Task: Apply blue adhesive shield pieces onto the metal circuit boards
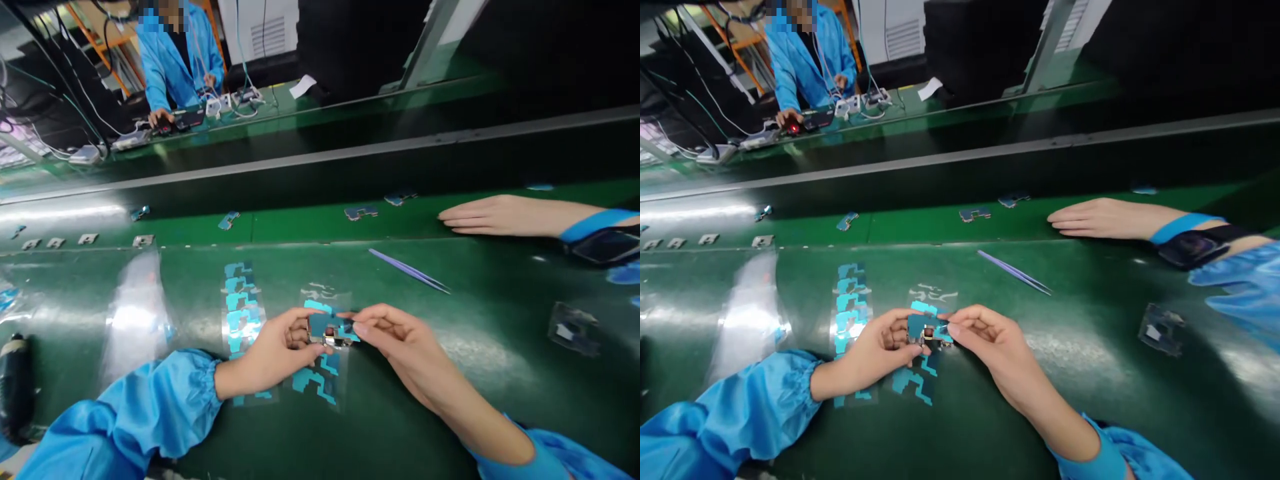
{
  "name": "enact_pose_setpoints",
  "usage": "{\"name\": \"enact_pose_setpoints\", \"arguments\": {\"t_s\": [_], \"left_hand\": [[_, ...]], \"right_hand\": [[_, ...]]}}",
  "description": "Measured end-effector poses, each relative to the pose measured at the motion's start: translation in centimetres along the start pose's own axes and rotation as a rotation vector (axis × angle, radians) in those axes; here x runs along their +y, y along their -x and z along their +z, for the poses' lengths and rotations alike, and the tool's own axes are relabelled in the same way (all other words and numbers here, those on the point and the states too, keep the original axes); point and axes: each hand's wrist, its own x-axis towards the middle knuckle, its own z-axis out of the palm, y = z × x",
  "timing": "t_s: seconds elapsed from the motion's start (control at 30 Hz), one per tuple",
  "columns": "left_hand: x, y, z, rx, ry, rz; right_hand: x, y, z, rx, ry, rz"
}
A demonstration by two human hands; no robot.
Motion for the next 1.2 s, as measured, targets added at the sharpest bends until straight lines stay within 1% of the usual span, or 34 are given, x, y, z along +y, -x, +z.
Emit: {"name": "enact_pose_setpoints", "arguments": {"t_s": [0.17, 0.3, 0.6, 0.8, 0.93, 1.2], "left_hand": [[-0.19, 0.14, 0.21, -0.014, 0.063, -0.026], [-0.5, 0.29, 0.07, -0.052, 0.07, -0.014], [-0.86, 0.17, -0.19, -0.104, 0.106, -0.034], [-0.67, 0.03, -0.12, -0.096, 0.124, -0.041], [-0.66, 0.05, -0.08, -0.1, 0.118, -0.032], [-0.65, 0.14, -0.2, -0.11, 0.075, -0.017]], "right_hand": [[0.41, 0.15, -0.44, -0.018, 0.107, -0.029], [0.36, 0.29, -0.55, 0.008, 0.118, -0.044], [0.56, 0.17, -0.88, 0.018, 0.172, -0.054], [0.15, 0.1, -0.57, 0.032, 0.218, -0.097], [0.08, 0.1, -0.53, 0.041, 0.24, -0.095], [0.2, 0.17, -0.81, 0.008, 0.23, -0.083]]}}
